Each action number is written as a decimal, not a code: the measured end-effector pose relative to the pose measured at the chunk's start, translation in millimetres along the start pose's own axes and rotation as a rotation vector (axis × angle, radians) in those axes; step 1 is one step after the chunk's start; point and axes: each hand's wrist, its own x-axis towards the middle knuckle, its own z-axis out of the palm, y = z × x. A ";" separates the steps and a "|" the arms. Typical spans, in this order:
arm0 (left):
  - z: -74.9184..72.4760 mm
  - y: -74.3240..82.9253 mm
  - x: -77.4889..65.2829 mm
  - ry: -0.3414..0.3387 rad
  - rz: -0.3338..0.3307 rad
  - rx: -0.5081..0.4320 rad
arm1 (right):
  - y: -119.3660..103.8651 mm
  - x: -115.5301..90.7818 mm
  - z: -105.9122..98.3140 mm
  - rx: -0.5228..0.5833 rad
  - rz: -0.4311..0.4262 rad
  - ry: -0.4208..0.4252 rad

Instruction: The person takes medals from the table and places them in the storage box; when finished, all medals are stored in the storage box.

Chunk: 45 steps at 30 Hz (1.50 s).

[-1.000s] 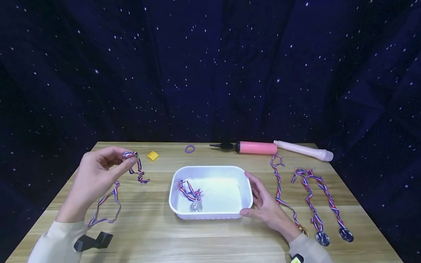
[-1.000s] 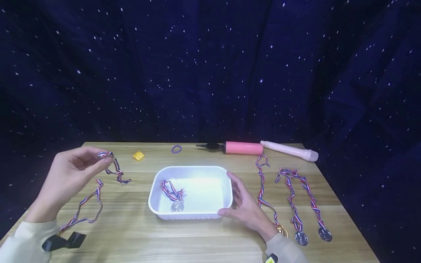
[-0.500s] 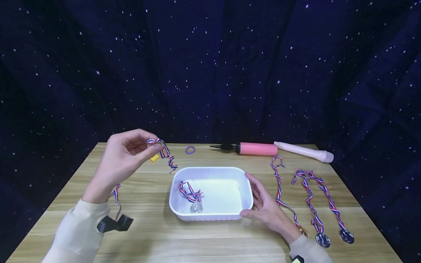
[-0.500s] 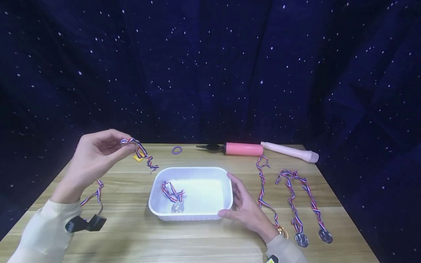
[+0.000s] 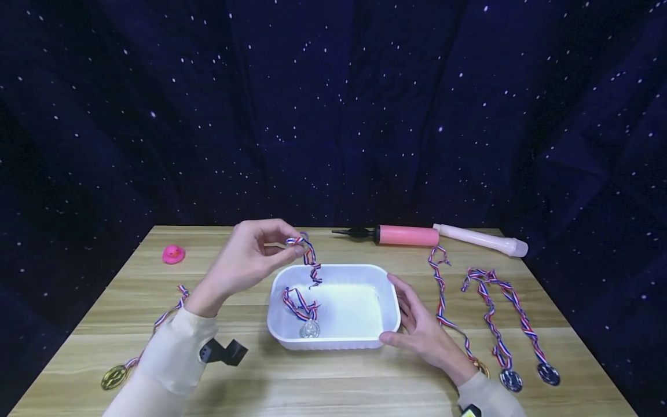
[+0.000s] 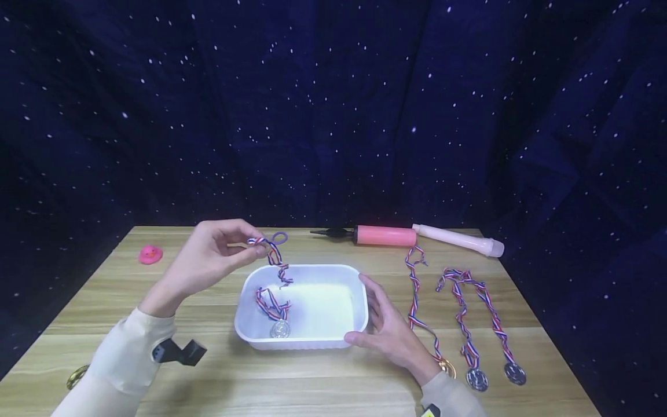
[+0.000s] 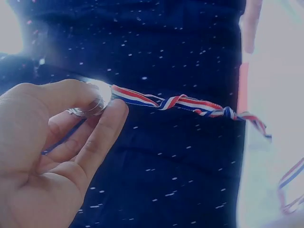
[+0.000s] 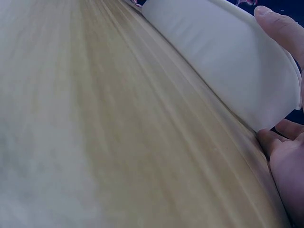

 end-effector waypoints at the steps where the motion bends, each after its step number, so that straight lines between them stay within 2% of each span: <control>1: 3.8 -3.0 0.6 -0.016 -0.004 -0.015 | 0.0 0.0 0.0 0.001 0.001 0.000; 5: 17.2 -14.8 1.5 -0.067 -0.038 -0.033 | -0.3 0.0 -0.1 -0.001 0.005 0.001; 9: 28.6 -26.1 1.1 -0.102 -0.074 0.001 | -0.8 0.5 -0.5 -0.001 -0.009 -0.006; 16: 44.8 -47.1 -5.3 -0.136 0.008 0.208 | 0.4 -0.2 -0.8 0.016 -0.013 -0.007; 27: 60.6 -70.1 -9.3 -0.323 -0.081 0.199 | 3.7 0.8 -0.8 0.016 -0.026 -0.021; 35: 66.9 -76.6 -13.7 -0.407 -0.058 0.274 | 1.7 0.1 -0.2 0.009 -0.022 -0.016; 45: 70.3 -74.6 -20.2 -0.448 -0.095 0.315 | 1.9 -0.2 -0.3 0.002 -0.008 -0.015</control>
